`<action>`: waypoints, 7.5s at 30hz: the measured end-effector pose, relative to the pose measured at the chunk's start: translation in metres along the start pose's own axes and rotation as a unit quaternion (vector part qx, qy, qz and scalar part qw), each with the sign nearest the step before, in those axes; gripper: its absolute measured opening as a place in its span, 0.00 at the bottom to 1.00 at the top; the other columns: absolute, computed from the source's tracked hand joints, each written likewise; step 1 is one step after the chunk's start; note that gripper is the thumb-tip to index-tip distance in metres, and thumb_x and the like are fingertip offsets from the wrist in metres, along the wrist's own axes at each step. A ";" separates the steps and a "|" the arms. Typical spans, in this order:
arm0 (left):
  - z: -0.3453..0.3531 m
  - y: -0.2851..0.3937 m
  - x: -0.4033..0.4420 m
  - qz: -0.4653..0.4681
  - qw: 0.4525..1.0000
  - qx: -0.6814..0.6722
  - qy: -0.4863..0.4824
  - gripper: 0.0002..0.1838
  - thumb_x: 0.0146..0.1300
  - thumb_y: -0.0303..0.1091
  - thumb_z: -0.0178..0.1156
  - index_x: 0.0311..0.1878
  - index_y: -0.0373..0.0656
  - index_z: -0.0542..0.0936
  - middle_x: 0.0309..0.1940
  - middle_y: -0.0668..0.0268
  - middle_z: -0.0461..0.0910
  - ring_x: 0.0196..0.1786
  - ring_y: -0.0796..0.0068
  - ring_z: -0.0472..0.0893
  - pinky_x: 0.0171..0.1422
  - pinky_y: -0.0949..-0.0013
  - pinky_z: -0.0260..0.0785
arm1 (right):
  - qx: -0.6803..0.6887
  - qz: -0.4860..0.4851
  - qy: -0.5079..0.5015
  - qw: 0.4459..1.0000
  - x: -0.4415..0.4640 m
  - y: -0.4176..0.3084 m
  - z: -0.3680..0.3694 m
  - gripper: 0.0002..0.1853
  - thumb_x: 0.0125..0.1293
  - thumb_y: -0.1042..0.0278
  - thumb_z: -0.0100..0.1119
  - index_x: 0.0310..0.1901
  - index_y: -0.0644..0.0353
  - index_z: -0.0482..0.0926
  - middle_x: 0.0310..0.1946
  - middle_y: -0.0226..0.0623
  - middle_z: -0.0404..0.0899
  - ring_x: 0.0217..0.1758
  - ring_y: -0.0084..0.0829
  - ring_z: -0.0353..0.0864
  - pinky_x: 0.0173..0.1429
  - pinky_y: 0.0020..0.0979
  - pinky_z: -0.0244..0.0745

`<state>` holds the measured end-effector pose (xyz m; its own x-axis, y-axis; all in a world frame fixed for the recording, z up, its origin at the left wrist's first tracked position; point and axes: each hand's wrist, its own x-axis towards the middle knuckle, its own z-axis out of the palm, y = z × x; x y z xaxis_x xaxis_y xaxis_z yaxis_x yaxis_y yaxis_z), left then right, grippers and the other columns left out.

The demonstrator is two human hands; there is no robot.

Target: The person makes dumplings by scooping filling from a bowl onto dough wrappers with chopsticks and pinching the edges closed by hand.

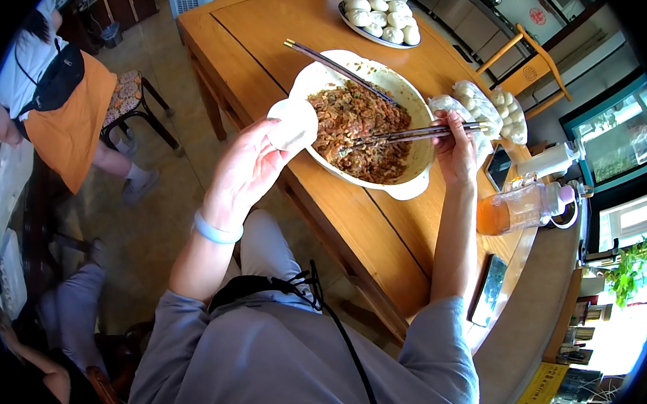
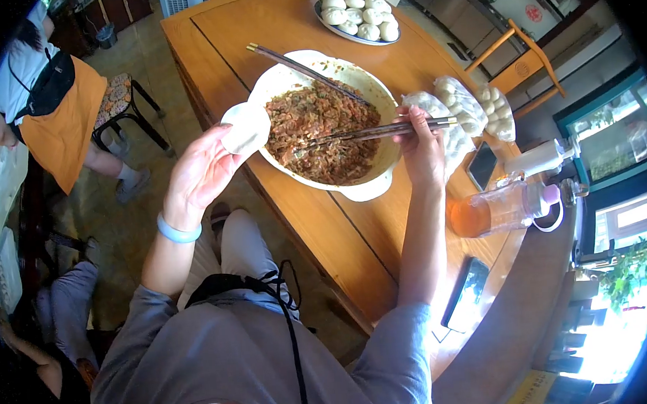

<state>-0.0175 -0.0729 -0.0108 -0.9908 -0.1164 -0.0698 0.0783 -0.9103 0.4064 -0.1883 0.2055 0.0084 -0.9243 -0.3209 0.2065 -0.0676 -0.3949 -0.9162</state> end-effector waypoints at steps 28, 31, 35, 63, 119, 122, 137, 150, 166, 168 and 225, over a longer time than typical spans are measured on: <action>0.024 -0.022 0.005 -0.098 0.993 -0.043 -0.051 0.17 0.68 0.26 0.37 0.55 0.24 0.63 0.52 0.49 0.70 0.54 0.58 0.73 0.64 0.57 0.67 | 0.035 -0.038 -0.035 0.998 -0.010 -0.016 0.027 0.10 0.68 0.66 0.49 0.39 0.65 0.74 0.32 0.38 0.77 0.32 0.25 0.77 0.29 0.23 0.73; 0.026 -0.022 0.004 -0.096 0.992 -0.047 -0.062 0.17 0.68 0.27 0.37 0.55 0.24 0.62 0.52 0.48 0.70 0.54 0.58 0.73 0.64 0.57 0.67 | 0.038 -0.066 -0.033 0.997 -0.012 -0.025 0.026 0.11 0.67 0.65 0.49 0.38 0.66 0.74 0.30 0.38 0.77 0.30 0.25 0.76 0.28 0.23 0.71; 0.029 -0.023 0.004 -0.091 0.994 -0.037 -0.053 0.18 0.68 0.27 0.37 0.56 0.24 0.62 0.53 0.48 0.69 0.55 0.58 0.73 0.64 0.58 0.68 | 0.074 -0.077 -0.025 0.994 -0.010 -0.030 0.016 0.12 0.67 0.65 0.49 0.38 0.67 0.74 0.27 0.39 0.76 0.26 0.24 0.74 0.28 0.22 0.69; 0.023 -0.027 0.003 -0.095 0.991 -0.048 -0.082 0.19 0.67 0.26 0.41 0.59 0.26 0.59 0.57 0.48 0.66 0.60 0.55 0.69 0.68 0.54 0.61 | 0.014 -0.076 -0.066 0.995 -0.014 -0.022 0.028 0.11 0.69 0.65 0.46 0.37 0.66 0.73 0.29 0.40 0.75 0.27 0.27 0.74 0.30 0.25 0.71; -0.002 0.008 -0.006 -0.025 0.999 -0.022 -0.024 0.17 0.67 0.27 0.41 0.54 0.24 0.65 0.54 0.48 0.70 0.58 0.58 0.71 0.66 0.58 0.64 | -0.183 -0.103 -0.083 0.974 -0.021 -0.001 0.048 0.13 0.66 0.64 0.53 0.37 0.68 0.77 0.30 0.40 0.78 0.30 0.27 0.79 0.32 0.24 0.78; 0.000 0.009 -0.007 -0.025 0.999 -0.020 -0.013 0.17 0.67 0.28 0.41 0.54 0.23 0.64 0.54 0.48 0.70 0.58 0.58 0.71 0.66 0.59 0.64 | -0.122 -0.096 -0.032 0.987 -0.020 0.000 0.049 0.14 0.66 0.63 0.53 0.36 0.68 0.77 0.29 0.39 0.79 0.26 0.26 0.79 0.30 0.22 0.76; -0.001 0.000 -0.005 -0.031 0.999 -0.028 -0.021 0.17 0.67 0.28 0.40 0.53 0.24 0.65 0.52 0.48 0.71 0.56 0.60 0.73 0.64 0.58 0.66 | 0.043 -0.089 0.068 0.993 -0.009 -0.018 0.026 0.12 0.68 0.62 0.50 0.39 0.65 0.74 0.30 0.37 0.77 0.27 0.25 0.78 0.26 0.21 0.74; 0.015 -0.015 -0.009 -0.079 0.992 -0.059 -0.079 0.19 0.68 0.26 0.38 0.57 0.22 0.61 0.56 0.45 0.67 0.58 0.50 0.70 0.66 0.58 0.65 | 0.071 -0.068 -0.037 0.994 -0.018 -0.015 0.040 0.13 0.70 0.62 0.44 0.40 0.65 0.72 0.34 0.39 0.77 0.33 0.25 0.76 0.30 0.24 0.73; 0.017 -0.016 -0.014 -0.079 0.993 -0.052 -0.076 0.19 0.68 0.27 0.38 0.57 0.22 0.60 0.55 0.45 0.68 0.58 0.49 0.70 0.66 0.58 0.65 | 0.066 -0.072 -0.030 0.995 -0.018 -0.014 0.039 0.12 0.69 0.63 0.46 0.39 0.64 0.72 0.34 0.39 0.77 0.32 0.25 0.77 0.28 0.22 0.75; 0.016 -0.016 -0.015 -0.080 0.994 -0.044 -0.067 0.19 0.68 0.28 0.39 0.57 0.23 0.62 0.54 0.47 0.69 0.58 0.53 0.71 0.65 0.59 0.65 | 0.069 -0.082 -0.019 0.994 -0.017 -0.020 0.035 0.12 0.69 0.63 0.46 0.38 0.64 0.73 0.33 0.39 0.77 0.31 0.25 0.77 0.27 0.22 0.74; -0.039 -0.019 -0.085 -0.109 0.987 -0.097 -0.066 0.19 0.71 0.35 0.38 0.57 0.31 0.65 0.54 0.53 0.71 0.57 0.63 0.72 0.64 0.56 0.64 | -0.586 -0.457 -0.246 0.622 -0.143 0.041 0.150 0.17 0.43 0.75 0.64 0.39 0.56 0.78 0.35 0.31 0.73 0.27 0.25 0.74 0.30 0.27 0.69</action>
<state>0.0700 -0.0613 -0.0482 -0.9912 0.1319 -0.0121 -0.1314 -0.9686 0.2110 -0.0021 0.1058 -0.0075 -0.0923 -0.7618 0.6412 -0.9743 0.2020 0.0997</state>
